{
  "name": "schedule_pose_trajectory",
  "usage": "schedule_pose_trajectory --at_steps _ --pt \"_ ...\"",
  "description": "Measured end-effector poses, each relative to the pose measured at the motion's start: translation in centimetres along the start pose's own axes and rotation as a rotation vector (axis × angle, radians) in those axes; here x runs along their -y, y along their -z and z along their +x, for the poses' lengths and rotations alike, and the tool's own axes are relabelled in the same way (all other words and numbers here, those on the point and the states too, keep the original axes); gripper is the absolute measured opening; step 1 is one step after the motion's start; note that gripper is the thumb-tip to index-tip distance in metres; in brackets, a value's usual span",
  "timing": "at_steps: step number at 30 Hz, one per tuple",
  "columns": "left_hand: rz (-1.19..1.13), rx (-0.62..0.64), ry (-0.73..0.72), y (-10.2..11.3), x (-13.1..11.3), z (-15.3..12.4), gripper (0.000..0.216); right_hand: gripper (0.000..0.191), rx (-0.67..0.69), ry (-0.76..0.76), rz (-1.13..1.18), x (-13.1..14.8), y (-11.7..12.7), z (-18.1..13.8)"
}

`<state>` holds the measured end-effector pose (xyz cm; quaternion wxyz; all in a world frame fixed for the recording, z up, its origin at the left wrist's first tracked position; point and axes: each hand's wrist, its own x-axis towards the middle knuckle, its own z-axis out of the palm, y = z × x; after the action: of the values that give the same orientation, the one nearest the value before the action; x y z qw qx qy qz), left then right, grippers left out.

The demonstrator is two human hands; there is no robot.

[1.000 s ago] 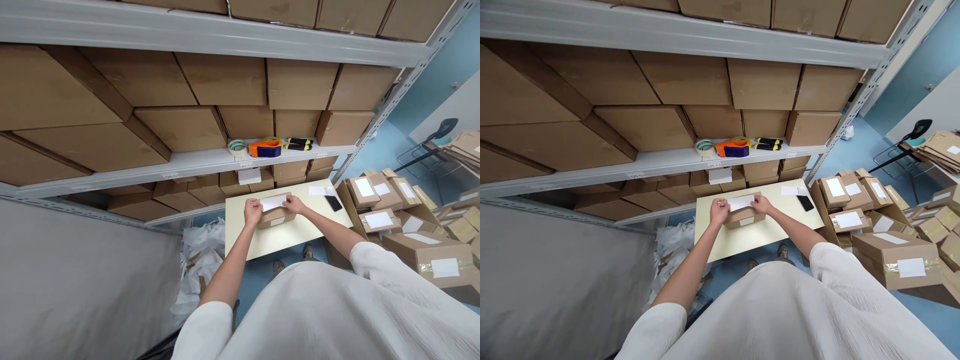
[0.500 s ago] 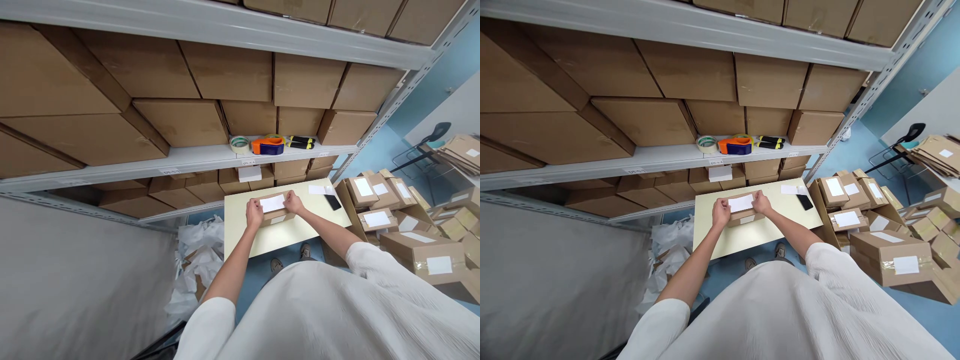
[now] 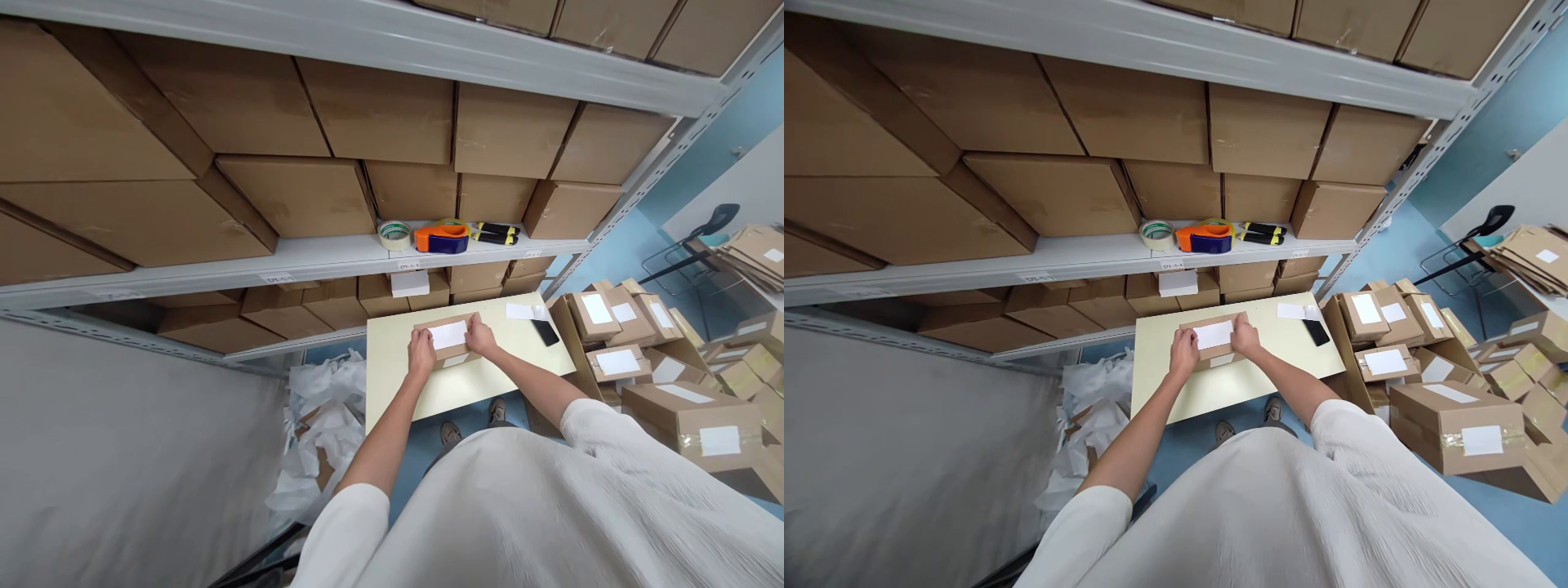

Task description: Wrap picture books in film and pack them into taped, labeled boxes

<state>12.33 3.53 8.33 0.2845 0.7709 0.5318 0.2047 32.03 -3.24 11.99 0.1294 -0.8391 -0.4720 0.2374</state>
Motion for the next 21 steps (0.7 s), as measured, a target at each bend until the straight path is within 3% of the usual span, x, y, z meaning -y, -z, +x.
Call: schedule_pose_trajectory --at_steps 3,7,9,13,16,21 --pt "0.102 0.037 -0.054 0.1 0.0 -0.2 0.026 0.021 0.023 0.026 -0.106 0.3 0.0 -0.1" --pt "0.266 0.060 -0.142 0.5 -0.1 -0.6 0.034 0.026 -0.050 0.153 -0.270 0.6 -0.2 -0.6" --pt "0.286 0.087 -0.213 0.6 -0.2 -0.8 0.040 0.034 -0.059 0.295 -0.311 0.5 -0.6 -0.8" --pt "0.277 0.166 -0.332 0.4 -0.1 -1.3 0.056 0.066 0.054 0.549 -0.339 -0.3 -1.9 -1.2" --pt "0.290 0.214 -0.302 0.1 0.3 -1.6 0.063 0.082 0.122 0.555 -0.374 -1.2 -2.9 -1.3" --pt "0.267 0.210 -0.219 -0.2 0.6 -2.3 0.070 0.089 0.115 0.450 -0.337 -1.8 -3.1 -1.2"
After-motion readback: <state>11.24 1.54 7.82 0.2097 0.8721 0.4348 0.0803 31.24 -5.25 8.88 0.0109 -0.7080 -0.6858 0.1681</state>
